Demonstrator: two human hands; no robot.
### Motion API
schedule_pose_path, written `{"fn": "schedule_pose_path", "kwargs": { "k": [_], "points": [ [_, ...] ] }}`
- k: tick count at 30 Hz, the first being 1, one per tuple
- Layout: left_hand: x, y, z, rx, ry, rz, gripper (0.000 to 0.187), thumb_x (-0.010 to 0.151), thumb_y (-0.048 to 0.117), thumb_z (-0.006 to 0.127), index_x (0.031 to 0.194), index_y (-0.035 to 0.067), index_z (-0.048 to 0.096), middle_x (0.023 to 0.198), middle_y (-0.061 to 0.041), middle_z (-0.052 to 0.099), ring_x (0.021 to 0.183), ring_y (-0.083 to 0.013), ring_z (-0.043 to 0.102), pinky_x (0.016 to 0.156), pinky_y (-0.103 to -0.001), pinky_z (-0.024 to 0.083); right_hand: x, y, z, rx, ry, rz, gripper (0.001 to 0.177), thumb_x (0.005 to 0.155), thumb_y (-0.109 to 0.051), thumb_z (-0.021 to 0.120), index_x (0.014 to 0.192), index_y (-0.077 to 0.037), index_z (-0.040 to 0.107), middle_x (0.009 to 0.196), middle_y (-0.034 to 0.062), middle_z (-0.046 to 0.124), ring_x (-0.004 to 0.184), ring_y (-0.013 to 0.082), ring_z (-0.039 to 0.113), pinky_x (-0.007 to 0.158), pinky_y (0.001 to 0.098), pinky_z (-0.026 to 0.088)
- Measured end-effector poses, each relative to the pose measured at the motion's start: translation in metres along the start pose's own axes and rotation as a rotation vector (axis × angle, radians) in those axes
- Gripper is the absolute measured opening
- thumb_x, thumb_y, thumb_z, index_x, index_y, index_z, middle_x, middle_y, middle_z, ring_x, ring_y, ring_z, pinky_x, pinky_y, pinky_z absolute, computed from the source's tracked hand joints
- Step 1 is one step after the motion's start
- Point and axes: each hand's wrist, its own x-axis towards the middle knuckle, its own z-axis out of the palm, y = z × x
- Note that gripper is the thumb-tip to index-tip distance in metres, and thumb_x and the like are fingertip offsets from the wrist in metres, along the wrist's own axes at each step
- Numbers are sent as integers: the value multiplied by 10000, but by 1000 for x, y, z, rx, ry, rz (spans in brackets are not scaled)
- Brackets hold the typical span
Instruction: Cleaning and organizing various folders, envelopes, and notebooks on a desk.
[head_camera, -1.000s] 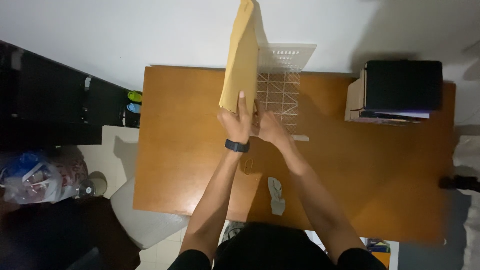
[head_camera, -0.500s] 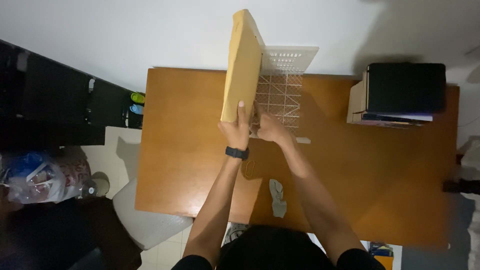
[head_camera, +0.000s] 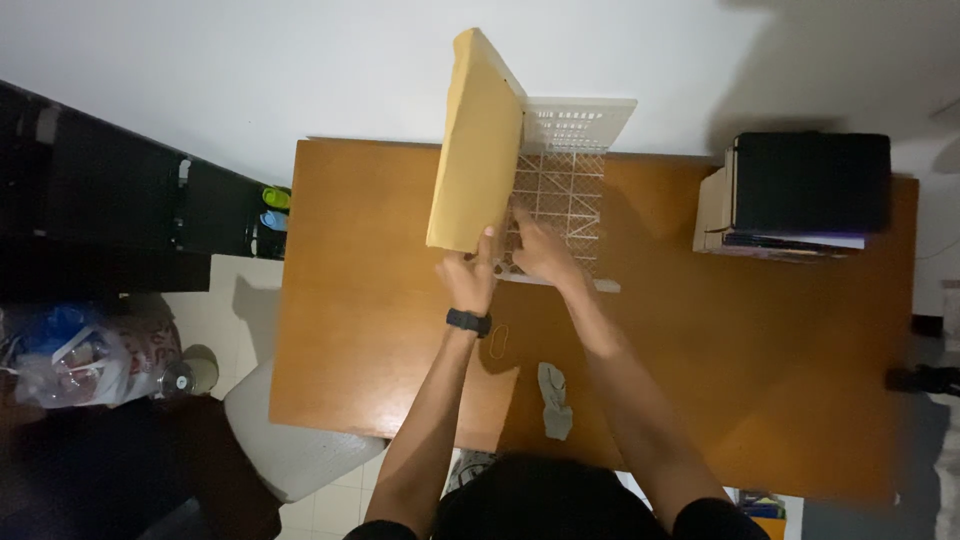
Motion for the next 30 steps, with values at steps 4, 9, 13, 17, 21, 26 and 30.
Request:
{"fn": "schedule_pose_path", "kwargs": {
  "k": [4, 9, 13, 17, 21, 26, 30],
  "points": [
    [-2, -6, 1, -92, -1, 51, 345, 980, 259, 710, 1080, -72, 713, 939, -179, 778, 859, -209, 753, 715, -346, 585, 1, -12, -4, 2, -61, 65, 991, 776, 38, 602, 1633, -136, 135, 1318, 276, 620, 1135, 425, 662, 970, 474, 536],
    [-1, 4, 0, 43, 11, -124, 345, 952, 266, 736, 966, -78, 748, 672, -171, 725, 599, -147, 653, 549, -359, 533, 5, -5, -2, 76, -26, -25, 977, 799, 37, 604, 1640, -202, 169, 1372, 231, 611, 1189, 421, 634, 991, 473, 527],
    [-4, -7, 6, -15, 39, -70, 368, 950, 295, 740, 1008, -69, 743, 780, -155, 768, 658, -124, 706, 585, -334, 572, 6, -3, -3, 46, -7, -30, 987, 766, 44, 606, 1626, -157, 166, 1307, 240, 661, 1175, 413, 645, 998, 477, 519],
    [-4, -5, 7, -62, 13, 21, 412, 957, 297, 747, 1092, -92, 730, 938, -187, 781, 838, -195, 746, 702, -343, 591, 5, -2, -3, -46, -6, 13, 1014, 763, 39, 633, 1635, -64, 126, 1147, 318, 677, 1027, 430, 690, 898, 475, 563],
    [-3, 3, 3, -19, -118, -215, 465, 915, 322, 753, 1127, -88, 697, 916, -206, 770, 858, -254, 781, 733, -357, 629, -13, -36, -25, -7, -87, 162, 973, 802, 36, 601, 1641, -75, 122, 900, 192, 699, 695, 330, 702, 666, 435, 627],
    [-10, -19, 5, -86, -128, -72, 456, 922, 269, 764, 1158, -107, 658, 1042, -234, 747, 969, -263, 747, 811, -371, 630, -11, -11, -15, -36, -19, 87, 992, 761, 49, 625, 1626, -43, 148, 790, 172, 678, 633, 266, 661, 635, 415, 602],
    [-13, -14, 1, -113, -121, -71, 423, 941, 259, 745, 1146, -103, 667, 1029, -218, 764, 934, -246, 765, 819, -363, 635, -22, -17, -23, -120, -15, 89, 984, 783, 29, 630, 1647, -42, 164, 832, 277, 723, 793, 373, 719, 792, 453, 575]
  ]
}}
